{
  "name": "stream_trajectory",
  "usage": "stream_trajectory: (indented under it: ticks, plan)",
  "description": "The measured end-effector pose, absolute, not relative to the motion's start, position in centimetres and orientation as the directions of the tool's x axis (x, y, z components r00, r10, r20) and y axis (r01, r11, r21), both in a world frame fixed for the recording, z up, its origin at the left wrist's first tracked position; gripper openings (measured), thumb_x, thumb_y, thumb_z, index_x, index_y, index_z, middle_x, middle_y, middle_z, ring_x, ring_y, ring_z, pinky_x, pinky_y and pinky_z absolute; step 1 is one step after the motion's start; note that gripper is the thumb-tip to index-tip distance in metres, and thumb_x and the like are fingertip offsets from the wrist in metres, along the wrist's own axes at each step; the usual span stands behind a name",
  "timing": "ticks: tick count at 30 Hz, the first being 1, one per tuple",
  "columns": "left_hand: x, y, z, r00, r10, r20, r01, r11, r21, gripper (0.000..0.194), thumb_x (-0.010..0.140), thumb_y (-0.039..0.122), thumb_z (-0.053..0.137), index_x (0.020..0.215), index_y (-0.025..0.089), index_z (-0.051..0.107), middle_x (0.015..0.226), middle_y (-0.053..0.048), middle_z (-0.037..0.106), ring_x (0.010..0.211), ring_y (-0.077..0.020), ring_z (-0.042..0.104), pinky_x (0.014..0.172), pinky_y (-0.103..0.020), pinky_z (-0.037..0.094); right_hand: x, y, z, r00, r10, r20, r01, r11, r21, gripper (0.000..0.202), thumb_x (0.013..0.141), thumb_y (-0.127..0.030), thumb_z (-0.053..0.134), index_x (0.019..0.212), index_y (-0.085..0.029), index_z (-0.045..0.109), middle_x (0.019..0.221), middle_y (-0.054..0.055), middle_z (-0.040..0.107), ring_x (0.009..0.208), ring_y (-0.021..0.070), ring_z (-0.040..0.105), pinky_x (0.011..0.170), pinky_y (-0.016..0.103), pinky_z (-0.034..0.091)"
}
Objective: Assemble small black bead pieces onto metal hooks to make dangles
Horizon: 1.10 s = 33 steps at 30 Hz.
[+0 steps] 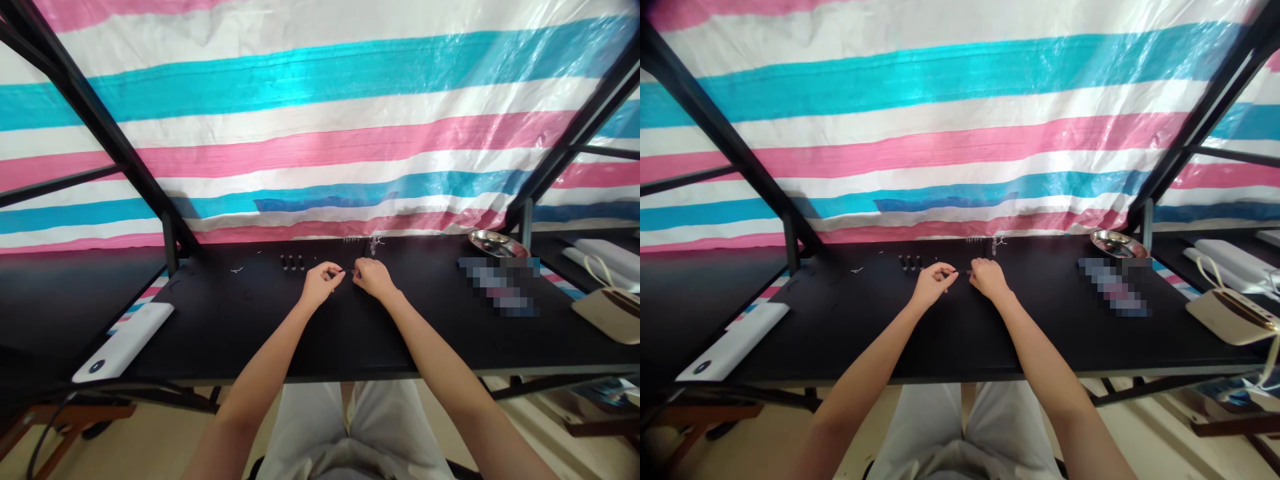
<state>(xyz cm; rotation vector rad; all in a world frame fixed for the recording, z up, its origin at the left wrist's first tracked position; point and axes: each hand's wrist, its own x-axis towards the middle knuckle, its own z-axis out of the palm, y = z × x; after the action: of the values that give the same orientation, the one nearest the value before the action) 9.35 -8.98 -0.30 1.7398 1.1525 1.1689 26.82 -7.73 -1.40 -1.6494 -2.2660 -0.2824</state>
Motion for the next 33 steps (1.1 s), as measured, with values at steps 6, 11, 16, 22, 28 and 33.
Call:
stream_trajectory:
  ticks: [6,11,16,22,28,33]
  plan:
    - [9.6,-9.2,-0.9,0.234,0.891,0.388,0.493,-0.453,0.743,0.017,0.073,0.030,0.058,0.085,0.019,0.063,0.074,0.002,0.063,0.044,-0.0033,0.042,0.050,-0.017,0.038,26.0,-8.1,-1.4,-0.340,0.859,0.384,0.917,0.393,-0.068,0.011,0.076,-0.018,0.047,0.083,-0.016,0.056,0.083,0.008,0.060,0.074,0.0176,0.052,0.067,0.027,0.032]
    - [9.7,-9.2,-0.9,0.206,0.893,0.400,0.509,-0.446,0.736,0.021,0.075,0.033,0.056,0.090,0.019,0.060,0.078,0.001,0.064,0.045,-0.0036,0.042,0.052,-0.018,0.039,26.1,-8.2,-1.6,-0.395,0.804,0.445,0.856,0.497,-0.139,0.013,0.079,-0.021,0.045,0.085,-0.017,0.057,0.082,0.006,0.060,0.074,0.0155,0.052,0.069,0.025,0.034]
    - [9.5,-9.2,-0.8,0.172,0.909,0.379,0.433,-0.415,0.800,0.039,0.071,0.038,0.061,0.105,0.020,0.053,0.072,0.004,0.060,0.043,-0.0033,0.040,0.049,-0.017,0.037,26.1,-8.4,-1.7,-0.322,0.818,0.477,0.823,0.490,-0.286,0.014,0.079,-0.028,0.049,0.086,-0.018,0.057,0.074,0.001,0.059,0.064,0.0118,0.052,0.063,0.021,0.035]
    - [9.3,-8.5,-1.2,0.097,0.950,0.298,0.190,-0.311,0.931,0.039,0.073,0.042,0.060,0.102,0.017,0.051,0.064,0.005,0.055,0.037,-0.0031,0.039,0.037,-0.017,0.030,25.6,-8.9,-1.3,-0.291,0.835,0.467,0.801,0.479,-0.359,0.019,0.083,-0.033,0.045,0.085,-0.020,0.058,0.066,-0.001,0.058,0.057,0.0095,0.051,0.057,0.019,0.034]
    - [9.5,-8.4,-1.4,0.210,0.963,0.171,0.079,-0.191,0.978,0.035,0.072,0.047,0.059,0.082,0.014,0.056,0.056,0.004,0.054,0.032,-0.0029,0.038,0.032,-0.017,0.026,25.2,-9.2,-1.2,-0.293,0.801,0.522,0.802,0.503,-0.323,0.022,0.085,-0.031,0.042,0.088,-0.019,0.060,0.065,0.000,0.060,0.058,0.0100,0.054,0.058,0.019,0.036]
    - [9.9,-8.7,-1.5,0.185,0.965,0.184,0.099,-0.205,0.974,0.034,0.073,0.048,0.058,0.078,0.014,0.057,0.052,0.005,0.051,0.031,-0.0033,0.035,0.032,-0.018,0.024,25.2,-9.1,-1.5,-0.324,0.773,0.545,0.792,0.537,-0.290,0.021,0.085,-0.028,0.043,0.090,-0.019,0.061,0.067,0.000,0.062,0.060,0.0104,0.057,0.059,0.019,0.036]
